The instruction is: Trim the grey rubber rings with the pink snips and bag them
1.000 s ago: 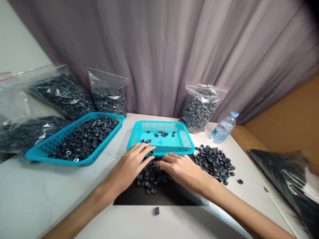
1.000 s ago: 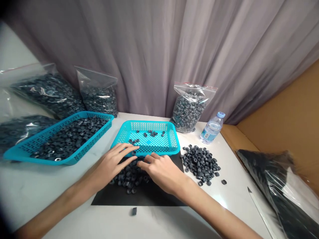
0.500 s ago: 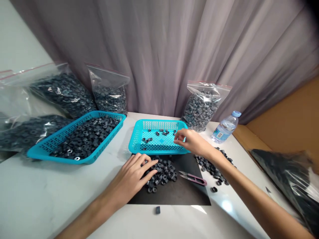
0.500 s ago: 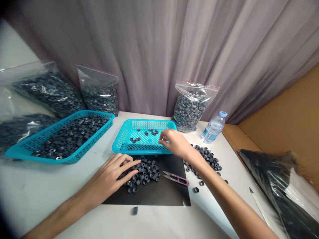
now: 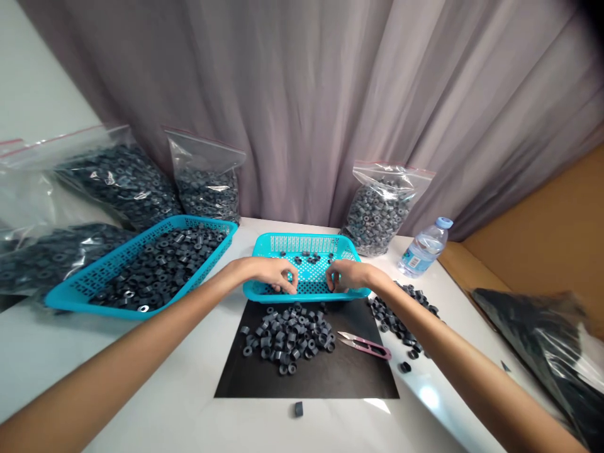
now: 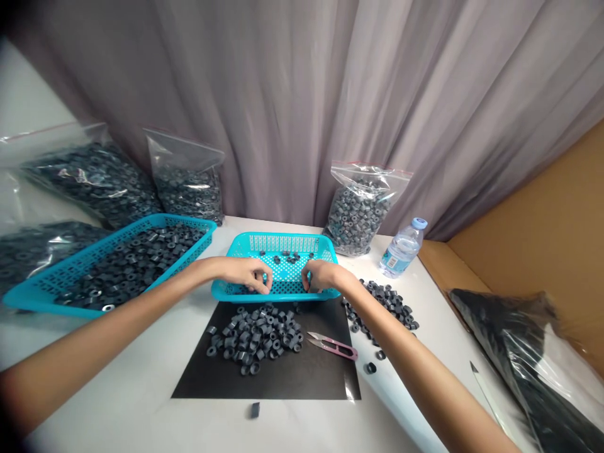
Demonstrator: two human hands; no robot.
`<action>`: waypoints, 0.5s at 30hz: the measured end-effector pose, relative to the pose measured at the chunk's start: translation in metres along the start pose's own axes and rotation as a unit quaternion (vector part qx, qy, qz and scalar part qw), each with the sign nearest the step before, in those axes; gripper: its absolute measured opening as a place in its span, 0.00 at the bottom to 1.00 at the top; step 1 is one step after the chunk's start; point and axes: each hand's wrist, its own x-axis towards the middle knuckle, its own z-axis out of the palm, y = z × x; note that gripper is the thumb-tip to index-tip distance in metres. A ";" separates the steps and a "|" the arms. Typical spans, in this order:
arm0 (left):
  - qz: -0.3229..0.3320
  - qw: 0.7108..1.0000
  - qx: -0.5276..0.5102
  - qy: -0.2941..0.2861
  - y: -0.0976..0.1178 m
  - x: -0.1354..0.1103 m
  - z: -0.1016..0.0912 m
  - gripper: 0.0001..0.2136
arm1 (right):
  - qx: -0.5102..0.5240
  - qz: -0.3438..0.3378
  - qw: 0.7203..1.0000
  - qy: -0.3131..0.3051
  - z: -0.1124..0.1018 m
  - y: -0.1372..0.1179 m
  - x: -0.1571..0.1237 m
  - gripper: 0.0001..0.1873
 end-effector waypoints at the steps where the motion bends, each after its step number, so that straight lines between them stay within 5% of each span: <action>1: 0.001 1.000 0.004 -0.018 0.000 0.008 -0.001 0.11 | 0.011 -0.012 1.000 0.017 0.000 0.001 -0.001 0.11; 4: -0.004 0.999 0.023 -0.039 0.001 0.019 0.001 0.14 | 0.047 -0.063 0.992 0.098 -0.004 -0.003 -0.010 0.02; 7: -0.014 0.997 0.042 -0.059 -0.002 0.016 0.004 0.14 | 0.084 -0.135 0.967 0.198 -0.004 -0.014 -0.034 0.05; 11: -0.017 0.996 0.052 -0.077 -0.009 0.010 0.009 0.15 | 0.070 -0.263 0.938 0.213 0.017 -0.027 -0.070 0.04; 15: -0.016 0.996 0.057 -0.068 -0.010 0.011 0.013 0.14 | -0.080 -0.273 0.928 0.240 0.045 -0.027 -0.084 0.09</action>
